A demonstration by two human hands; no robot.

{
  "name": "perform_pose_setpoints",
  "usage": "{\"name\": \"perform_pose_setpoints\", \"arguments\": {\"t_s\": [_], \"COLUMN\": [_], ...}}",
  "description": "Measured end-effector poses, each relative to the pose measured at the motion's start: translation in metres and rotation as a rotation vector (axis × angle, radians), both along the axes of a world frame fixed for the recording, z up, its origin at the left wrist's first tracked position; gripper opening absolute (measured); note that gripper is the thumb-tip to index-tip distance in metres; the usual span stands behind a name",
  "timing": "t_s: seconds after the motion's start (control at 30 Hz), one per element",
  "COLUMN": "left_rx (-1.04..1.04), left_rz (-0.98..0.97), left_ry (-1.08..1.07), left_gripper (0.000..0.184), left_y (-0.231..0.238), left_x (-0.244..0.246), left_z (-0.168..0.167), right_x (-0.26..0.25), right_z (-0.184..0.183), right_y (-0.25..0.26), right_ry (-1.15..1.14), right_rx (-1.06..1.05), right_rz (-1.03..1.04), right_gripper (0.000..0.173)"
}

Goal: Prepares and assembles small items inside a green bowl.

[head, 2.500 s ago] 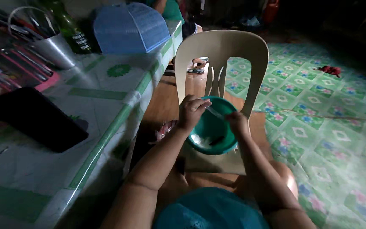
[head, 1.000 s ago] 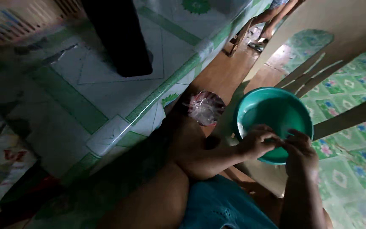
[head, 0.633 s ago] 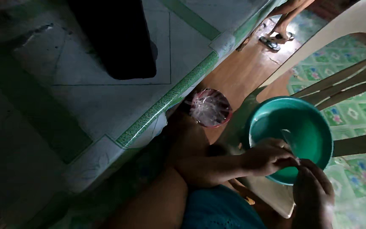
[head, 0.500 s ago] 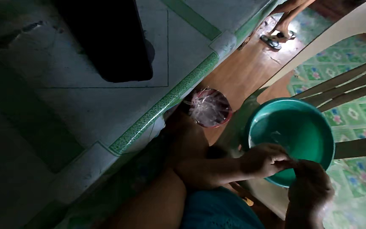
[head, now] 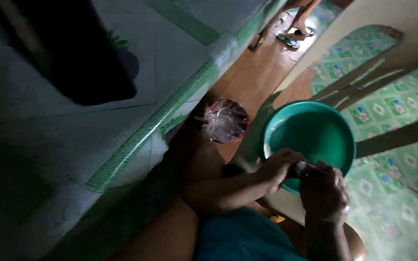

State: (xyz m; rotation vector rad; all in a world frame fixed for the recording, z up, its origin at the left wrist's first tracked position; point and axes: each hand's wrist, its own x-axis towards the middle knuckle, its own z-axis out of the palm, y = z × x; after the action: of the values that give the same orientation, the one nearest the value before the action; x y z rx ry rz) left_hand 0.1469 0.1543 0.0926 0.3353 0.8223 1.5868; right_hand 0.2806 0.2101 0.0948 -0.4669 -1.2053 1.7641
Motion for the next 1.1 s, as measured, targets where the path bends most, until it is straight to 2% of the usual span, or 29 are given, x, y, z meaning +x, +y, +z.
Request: {"name": "perform_pose_setpoints", "arguments": {"t_s": [0.07, 0.13, 0.2, 0.23, 0.3, 0.37, 0.43, 0.47, 0.5, 0.57, 0.6, 0.63, 0.77, 0.83, 0.9, 0.93, 1.0, 1.07, 1.1], "left_rx": [-0.025, -0.013, -0.030, -0.051, -0.088, -0.101, -0.101, -0.105, -0.109, -0.115, -0.114, -0.110, -0.055, -0.051, -0.021, 0.004, 0.058, 0.101, 0.108], "left_rz": [0.029, 0.064, 0.082, 0.086, 0.083, 0.045, 0.014, 0.007, 0.004, -0.004, -0.011, -0.019, -0.021, 0.009, 0.027, 0.049, 0.163, 0.364, 0.467], "left_ry": [-0.045, 0.006, 0.053, 0.060, 0.051, 0.071, 0.153, 0.208, 0.261, 0.372, 0.416, 0.435, 0.466, 0.505, 0.527, 0.541, 0.557, 0.525, 0.519], "left_gripper": [0.023, 0.020, 0.021, 0.020, 0.019, 0.019, 0.020, 0.020, 0.020, 0.019, 0.018, 0.018, 0.015, 0.006, 0.010, 0.012, 0.017, 0.020, 0.017], "left_y": [-0.001, -0.001, -0.002, -0.003, -0.007, -0.010, -0.015, -0.019, -0.022, -0.028, -0.030, -0.032, -0.043, -0.050, -0.058, -0.062, -0.066, -0.063, -0.059], "left_x": [-0.001, -0.004, -0.004, -0.002, 0.004, 0.009, 0.015, 0.019, 0.022, 0.027, 0.028, 0.028, 0.021, 0.015, 0.009, 0.006, -0.004, -0.024, -0.039], "left_z": [-0.001, -0.004, -0.002, 0.002, 0.009, 0.012, 0.009, 0.007, 0.004, 0.000, -0.002, -0.002, 0.000, 0.002, 0.006, 0.009, 0.013, 0.017, 0.016], "right_x": [0.003, 0.011, 0.019, 0.023, 0.033, 0.041, 0.044, 0.045, 0.045, 0.042, 0.040, 0.039, 0.047, 0.060, 0.068, 0.070, 0.078, 0.097, 0.108], "right_z": [0.000, 0.003, 0.010, 0.010, 0.005, 0.002, 0.003, 0.002, 0.002, 0.004, 0.005, 0.006, 0.013, 0.026, 0.030, 0.032, 0.033, 0.031, 0.030], "right_y": [0.004, 0.011, 0.019, 0.024, 0.032, 0.034, 0.029, 0.025, 0.022, 0.019, 0.018, 0.018, 0.023, 0.028, 0.040, 0.041, 0.043, 0.050, 0.054], "right_ry": [0.113, 0.175, 0.155, 0.111, -0.168, -0.506, -0.558, -0.511, -0.456, -0.416, -0.442, -0.497, -0.789, -0.896, -0.922, -0.909, -0.816, -0.793, -0.831], "right_rx": [-0.092, -0.121, -0.137, -0.119, 0.005, 0.104, 0.121, 0.131, 0.147, 0.189, 0.223, 0.290, 0.788, 0.921, 1.010, 1.000, 0.924, 0.828, 0.784], "right_rz": [0.064, 0.078, -0.043, -0.122, -0.213, -0.100, 0.108, 0.172, 0.188, 0.082, 0.014, -0.043, -0.228, -0.397, -0.599, -0.596, -0.394, -0.219, -0.228], "right_gripper": [0.016, 0.014, 0.011, 0.019, 0.042, 0.065, 0.077, 0.072, 0.059, 0.023, 0.020, 0.026, 0.040, 0.039, 0.040, 0.040, 0.039, 0.046, 0.048]}}
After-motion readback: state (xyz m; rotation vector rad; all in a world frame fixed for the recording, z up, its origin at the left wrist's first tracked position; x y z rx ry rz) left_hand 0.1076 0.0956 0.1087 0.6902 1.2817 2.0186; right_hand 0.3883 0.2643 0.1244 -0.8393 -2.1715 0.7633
